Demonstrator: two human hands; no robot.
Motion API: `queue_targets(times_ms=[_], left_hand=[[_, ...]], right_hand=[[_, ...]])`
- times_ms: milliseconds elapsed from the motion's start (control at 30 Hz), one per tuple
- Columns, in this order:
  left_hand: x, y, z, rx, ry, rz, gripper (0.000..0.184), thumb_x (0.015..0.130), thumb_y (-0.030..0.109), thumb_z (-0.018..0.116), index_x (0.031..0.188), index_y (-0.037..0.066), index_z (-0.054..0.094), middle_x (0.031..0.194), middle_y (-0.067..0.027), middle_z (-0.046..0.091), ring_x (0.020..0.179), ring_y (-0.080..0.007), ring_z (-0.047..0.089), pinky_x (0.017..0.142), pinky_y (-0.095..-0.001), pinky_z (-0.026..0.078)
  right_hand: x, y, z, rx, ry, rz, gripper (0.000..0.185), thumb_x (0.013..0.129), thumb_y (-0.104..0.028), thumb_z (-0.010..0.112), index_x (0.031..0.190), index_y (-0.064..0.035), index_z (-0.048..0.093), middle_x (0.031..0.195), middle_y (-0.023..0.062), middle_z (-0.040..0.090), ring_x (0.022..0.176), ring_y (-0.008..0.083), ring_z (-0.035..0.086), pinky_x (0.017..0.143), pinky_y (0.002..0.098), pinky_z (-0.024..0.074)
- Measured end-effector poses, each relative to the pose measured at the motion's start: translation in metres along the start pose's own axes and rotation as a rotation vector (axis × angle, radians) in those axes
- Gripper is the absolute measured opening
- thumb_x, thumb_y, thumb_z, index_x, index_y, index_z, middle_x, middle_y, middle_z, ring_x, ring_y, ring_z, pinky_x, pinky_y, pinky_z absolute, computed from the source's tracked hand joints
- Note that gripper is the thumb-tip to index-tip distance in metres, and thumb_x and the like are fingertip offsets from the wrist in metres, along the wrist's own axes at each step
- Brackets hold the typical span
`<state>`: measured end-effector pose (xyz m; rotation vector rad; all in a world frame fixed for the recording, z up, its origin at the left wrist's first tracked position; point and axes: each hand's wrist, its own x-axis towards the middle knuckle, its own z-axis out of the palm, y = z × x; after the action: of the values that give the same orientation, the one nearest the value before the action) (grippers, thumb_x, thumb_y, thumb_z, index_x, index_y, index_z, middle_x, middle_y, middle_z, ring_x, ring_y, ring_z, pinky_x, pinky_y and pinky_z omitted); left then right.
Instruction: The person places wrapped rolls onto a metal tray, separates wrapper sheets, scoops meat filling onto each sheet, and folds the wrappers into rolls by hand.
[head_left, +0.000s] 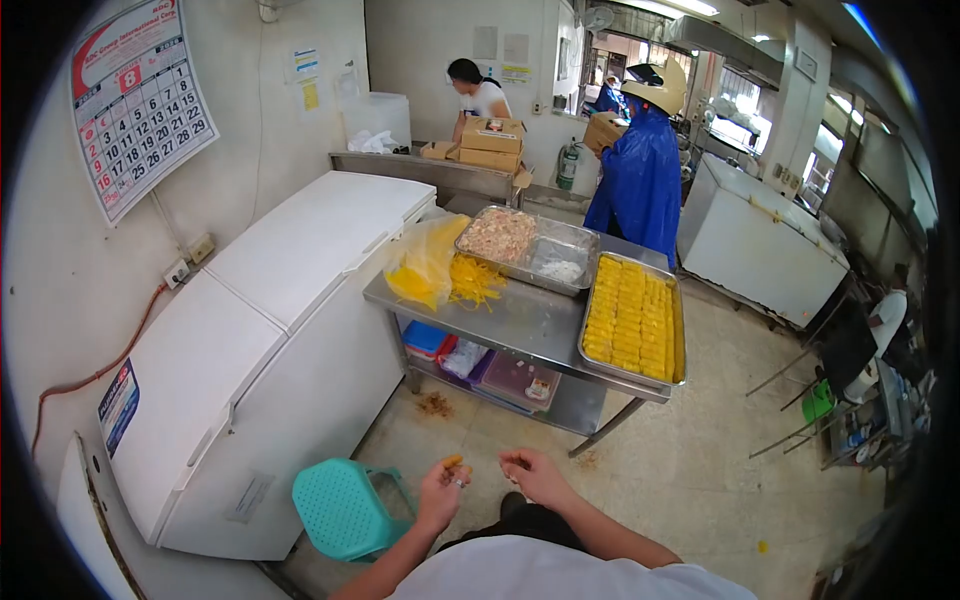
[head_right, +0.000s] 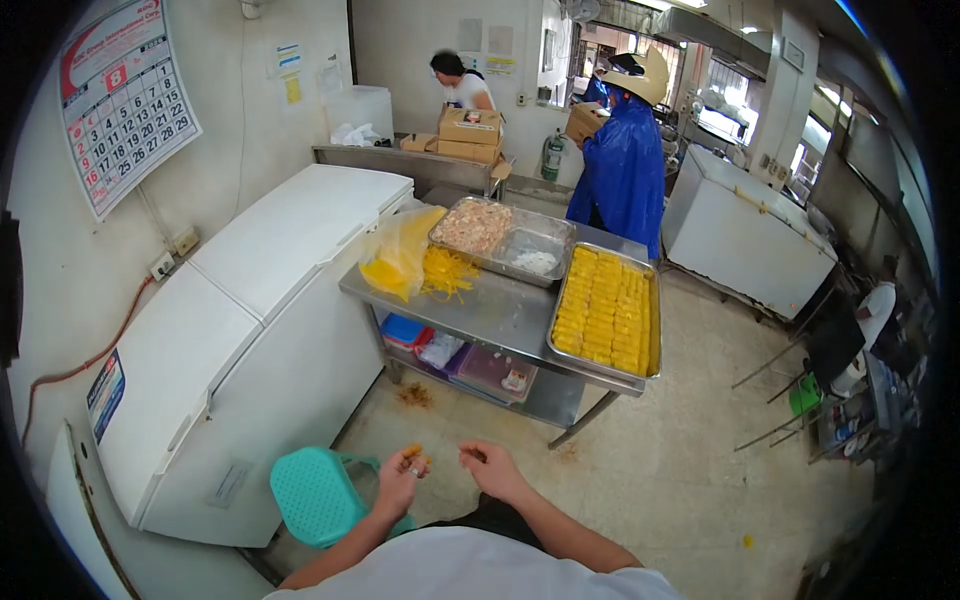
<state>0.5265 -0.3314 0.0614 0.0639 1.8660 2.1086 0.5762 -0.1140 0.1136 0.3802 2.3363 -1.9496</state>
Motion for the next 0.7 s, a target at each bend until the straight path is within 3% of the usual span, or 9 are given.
queue_targets(times_ms=[333,533,567,667,700], left_hand=[[0.109,0.007,0.015,0.039,0.084,0.02,0.033,0.105,0.012,0.067,0.135,-0.002,0.062,0.103,-0.0051,0.071,0.094,-0.0123,0.068,0.087,-0.0285,0.055],[0.194,0.023,0.034,0.155,0.114,-0.038,0.032,0.107,0.015,0.066,0.135,-0.001,0.063,0.103,-0.0058,0.072,0.094,-0.013,0.068,0.086,-0.029,0.054],[0.207,0.025,0.039,0.132,0.127,-0.028,0.033,0.107,0.015,0.066,0.136,-0.002,0.063,0.104,-0.0067,0.073,0.094,-0.0137,0.069,0.085,-0.0297,0.055],[0.244,0.042,0.053,0.145,0.142,-0.011,0.035,0.108,0.015,0.066,0.137,-0.002,0.062,0.104,-0.0069,0.074,0.093,-0.0138,0.069,0.085,-0.0299,0.055],[0.253,0.047,0.055,0.163,0.143,-0.014,0.034,0.108,0.015,0.066,0.138,-0.002,0.062,0.103,-0.0064,0.073,0.093,-0.0135,0.069,0.085,-0.0297,0.055]], right_hand=[[0.125,-0.021,-0.036,0.035,-0.1,0.137,0.026,0.103,-0.014,0.07,0.124,0.0,0.073,0.092,0.0,0.071,0.08,0.0077,0.062,0.072,0.0261,0.0518],[0.226,0.0,-0.063,0.014,-0.065,-0.069,0.027,0.102,-0.014,0.071,0.125,0.001,0.072,0.093,0.001,0.072,0.081,0.0091,0.064,0.072,0.0258,0.0522],[0.233,-0.031,-0.075,-0.045,-0.106,0.007,0.027,0.102,-0.011,0.07,0.125,0.003,0.071,0.096,0.0028,0.074,0.085,0.01,0.066,0.076,0.0269,0.0537],[0.273,-0.033,-0.092,-0.051,-0.104,-0.045,0.026,0.102,-0.009,0.069,0.125,0.0038,0.071,0.098,0.0042,0.075,0.088,0.0101,0.066,0.079,0.0278,0.0545],[0.285,-0.036,-0.096,-0.088,-0.079,-0.102,0.027,0.099,-0.009,0.068,0.123,0.0036,0.073,0.104,0.0104,0.078,0.087,0.0141,0.07,0.079,0.0294,0.0562]])
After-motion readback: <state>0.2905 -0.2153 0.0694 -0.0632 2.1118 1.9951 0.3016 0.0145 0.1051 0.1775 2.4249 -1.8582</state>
